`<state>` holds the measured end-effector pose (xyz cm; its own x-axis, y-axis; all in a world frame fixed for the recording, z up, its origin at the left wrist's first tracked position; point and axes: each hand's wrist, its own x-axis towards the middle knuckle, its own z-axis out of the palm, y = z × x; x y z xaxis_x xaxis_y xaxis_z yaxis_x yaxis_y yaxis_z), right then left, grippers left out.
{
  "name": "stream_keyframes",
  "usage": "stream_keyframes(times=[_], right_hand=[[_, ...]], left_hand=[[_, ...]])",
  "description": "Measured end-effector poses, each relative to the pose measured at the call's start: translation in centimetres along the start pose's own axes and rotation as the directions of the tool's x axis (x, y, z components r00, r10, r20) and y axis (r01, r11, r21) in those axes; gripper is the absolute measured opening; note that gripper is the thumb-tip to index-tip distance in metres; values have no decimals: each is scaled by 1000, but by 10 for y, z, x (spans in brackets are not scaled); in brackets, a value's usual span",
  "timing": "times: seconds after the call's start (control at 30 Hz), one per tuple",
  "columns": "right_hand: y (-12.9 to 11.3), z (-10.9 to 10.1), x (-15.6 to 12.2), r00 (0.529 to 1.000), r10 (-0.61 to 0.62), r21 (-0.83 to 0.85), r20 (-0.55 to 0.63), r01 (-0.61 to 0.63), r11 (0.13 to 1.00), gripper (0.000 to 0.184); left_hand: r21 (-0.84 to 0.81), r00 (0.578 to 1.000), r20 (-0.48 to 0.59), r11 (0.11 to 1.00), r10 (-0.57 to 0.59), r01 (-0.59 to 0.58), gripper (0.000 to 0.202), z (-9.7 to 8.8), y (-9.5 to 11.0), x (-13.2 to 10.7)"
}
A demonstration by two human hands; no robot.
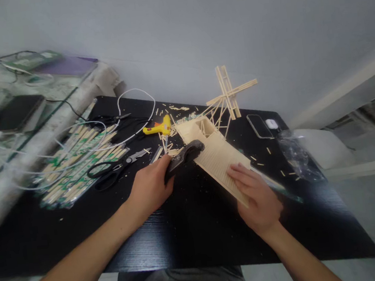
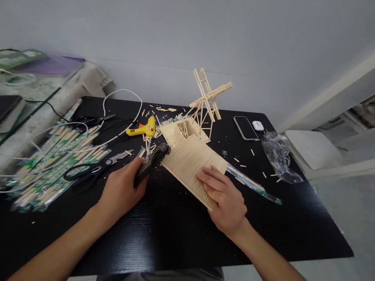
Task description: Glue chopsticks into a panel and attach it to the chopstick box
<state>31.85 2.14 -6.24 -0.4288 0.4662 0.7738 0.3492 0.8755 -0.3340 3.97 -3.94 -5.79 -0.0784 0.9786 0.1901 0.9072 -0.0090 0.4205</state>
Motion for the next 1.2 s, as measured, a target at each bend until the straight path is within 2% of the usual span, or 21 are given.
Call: stream_keyframes(times=[0.07,0.2,0.37,0.47,0.63,0.83,1.0,1.2], right_hand=[[1,0,0,1000,-5,2,-4,5,1000,31],[1,2,0,999,-25,-1,-47,25,1000,32],[2,1,-1,998,-14,0,-55,14,1000,31],[2,1,-2,999,-2,-4,-49,2,1000,32],[3,1,-4,999,-6,-17,-41,5,1000,32],[4,-1,-2,999,-6,-19,-33,5,1000,31],[6,-2,-4,1000,14,-24,-26,-15,1000,32],[10,0,-8,998,-11,-36,-55,9,999,28]], left_hand=[[-9,1000,-8,1000,6,-6,20,0,0,0],[-93,983,-136,986,125,-138,41,5,-1,-1],[-78,970,-175,980,169,-185,43,9,-3,0],[-70,976,-161,985,144,-157,41,10,-3,0],[-65,998,-43,997,43,-46,17,8,-4,-1],[-134,979,-151,979,136,-156,40,9,-5,0],[-77,976,-151,982,158,-171,42,11,-7,2],[-102,996,-58,992,65,-70,17,10,-6,2]])
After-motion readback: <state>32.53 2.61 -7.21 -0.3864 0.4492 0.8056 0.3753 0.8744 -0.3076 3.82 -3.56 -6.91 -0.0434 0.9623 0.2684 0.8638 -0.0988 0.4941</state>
